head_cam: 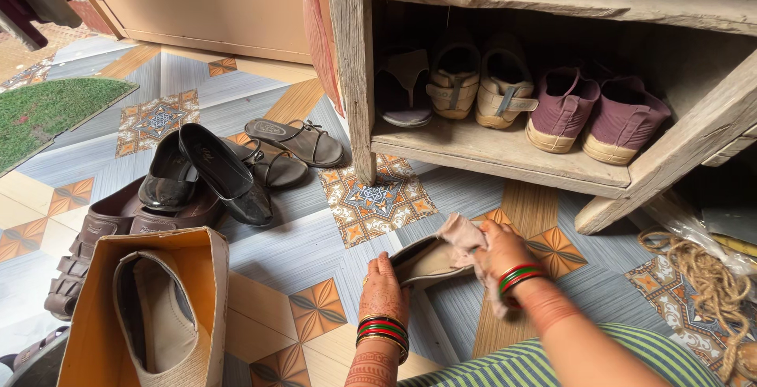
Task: The person sits on the floor and wipes a beige slip-on shoe with a cloth. They clean the exterior and interior surfaces, then place the shoe on a wooden shelf. They repeat the process with a second shoe.
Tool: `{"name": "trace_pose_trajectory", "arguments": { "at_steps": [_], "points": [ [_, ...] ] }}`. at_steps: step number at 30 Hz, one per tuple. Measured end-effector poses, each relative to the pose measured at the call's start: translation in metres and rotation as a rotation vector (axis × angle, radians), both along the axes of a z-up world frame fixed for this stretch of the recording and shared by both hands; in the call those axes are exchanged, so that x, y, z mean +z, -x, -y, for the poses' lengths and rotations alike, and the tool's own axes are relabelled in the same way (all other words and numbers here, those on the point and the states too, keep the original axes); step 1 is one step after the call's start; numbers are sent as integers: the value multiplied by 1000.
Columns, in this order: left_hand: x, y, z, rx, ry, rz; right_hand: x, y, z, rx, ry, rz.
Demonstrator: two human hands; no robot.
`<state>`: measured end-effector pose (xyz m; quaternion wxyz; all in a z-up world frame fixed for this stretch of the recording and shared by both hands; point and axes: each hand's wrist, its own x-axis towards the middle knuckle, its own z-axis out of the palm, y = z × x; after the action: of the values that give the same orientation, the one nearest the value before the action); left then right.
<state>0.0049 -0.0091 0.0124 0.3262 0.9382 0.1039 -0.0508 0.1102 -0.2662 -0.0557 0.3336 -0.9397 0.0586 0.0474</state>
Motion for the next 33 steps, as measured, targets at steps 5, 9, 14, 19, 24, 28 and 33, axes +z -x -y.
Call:
{"name": "trace_pose_trajectory", "arguments": {
  "at_steps": [5, 9, 14, 19, 24, 28, 33],
  "points": [
    [19, 11, 1, -9, 49, -18, -24, -26, 58, -264, -1157, -65],
    [6, 11, 4, -96, -45, 221, -11, -28, 68, -323, -1159, 139],
    [-14, -2, 7, -20, 422, 152, 47, -4, 39, -186, -894, 380],
    [-41, -8, 12, 66, 758, -29, 110, 50, -51, 88, -431, 523],
    [-48, -20, -8, 158, 1278, -33, 146, 136, -117, 426, -165, 737],
    [-3, -1, -19, 118, 1190, -170, 143, 135, -105, 452, 2, 717],
    [47, 7, -28, -57, 1119, -200, 126, 84, -63, 293, 51, 836]
  ]
}}
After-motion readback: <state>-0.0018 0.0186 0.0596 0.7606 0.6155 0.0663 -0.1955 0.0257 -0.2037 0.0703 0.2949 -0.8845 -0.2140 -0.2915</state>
